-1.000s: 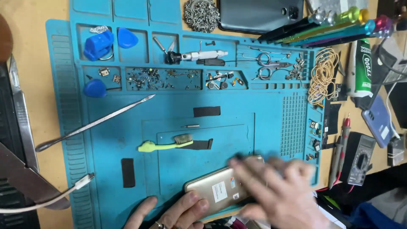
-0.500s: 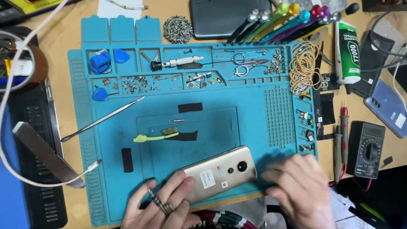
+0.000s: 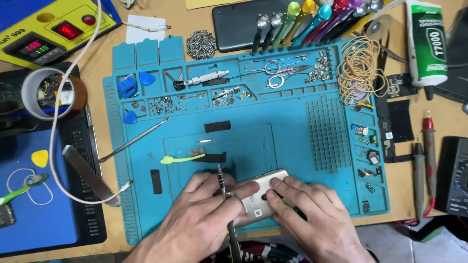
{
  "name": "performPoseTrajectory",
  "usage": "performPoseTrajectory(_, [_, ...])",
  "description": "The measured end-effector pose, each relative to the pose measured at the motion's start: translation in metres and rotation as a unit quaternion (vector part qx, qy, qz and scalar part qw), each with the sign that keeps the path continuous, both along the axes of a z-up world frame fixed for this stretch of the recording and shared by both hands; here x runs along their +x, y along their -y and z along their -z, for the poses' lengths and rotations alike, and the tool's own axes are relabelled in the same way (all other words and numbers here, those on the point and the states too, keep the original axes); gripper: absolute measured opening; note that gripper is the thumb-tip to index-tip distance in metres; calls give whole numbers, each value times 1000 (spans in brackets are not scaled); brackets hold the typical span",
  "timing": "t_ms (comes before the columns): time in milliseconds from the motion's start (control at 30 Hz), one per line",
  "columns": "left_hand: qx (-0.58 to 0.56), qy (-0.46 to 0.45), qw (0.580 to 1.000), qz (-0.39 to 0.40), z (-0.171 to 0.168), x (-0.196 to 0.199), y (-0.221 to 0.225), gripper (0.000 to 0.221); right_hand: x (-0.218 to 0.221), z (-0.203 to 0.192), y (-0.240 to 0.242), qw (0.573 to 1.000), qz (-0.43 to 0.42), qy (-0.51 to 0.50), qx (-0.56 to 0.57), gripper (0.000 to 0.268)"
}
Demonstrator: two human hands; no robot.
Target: The person is finishing a phone repair by aligning the back cover and securing it with several rubber bands to allow the adhesive to set.
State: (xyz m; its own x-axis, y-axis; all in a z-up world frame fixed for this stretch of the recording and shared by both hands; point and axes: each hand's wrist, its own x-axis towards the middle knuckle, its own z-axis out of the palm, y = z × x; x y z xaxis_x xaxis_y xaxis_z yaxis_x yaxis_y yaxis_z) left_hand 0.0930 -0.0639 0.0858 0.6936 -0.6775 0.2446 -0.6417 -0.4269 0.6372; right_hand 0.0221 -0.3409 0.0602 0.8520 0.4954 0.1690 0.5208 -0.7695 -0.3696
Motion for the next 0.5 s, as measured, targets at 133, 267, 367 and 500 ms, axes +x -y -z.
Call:
performPoseTrajectory(133, [-7, -112, 993, 22, -1, 17, 5, 15, 6, 8, 4, 998, 4, 9, 62, 34])
performPoseTrajectory(267, [-5, -200, 980, 17, -2, 24, 2, 13, 9, 12, 6, 999, 19, -11, 49, 37])
performPoseTrajectory(367, [81, -163, 982, 56, -9, 38, 7, 40, 17, 15, -1, 996, 44, 19, 75, 27])
performPoseTrajectory(500, [162, -188, 968, 43, -28, 38, 4, 56, 8, 19, 6, 999, 33, -1, 37, 32])
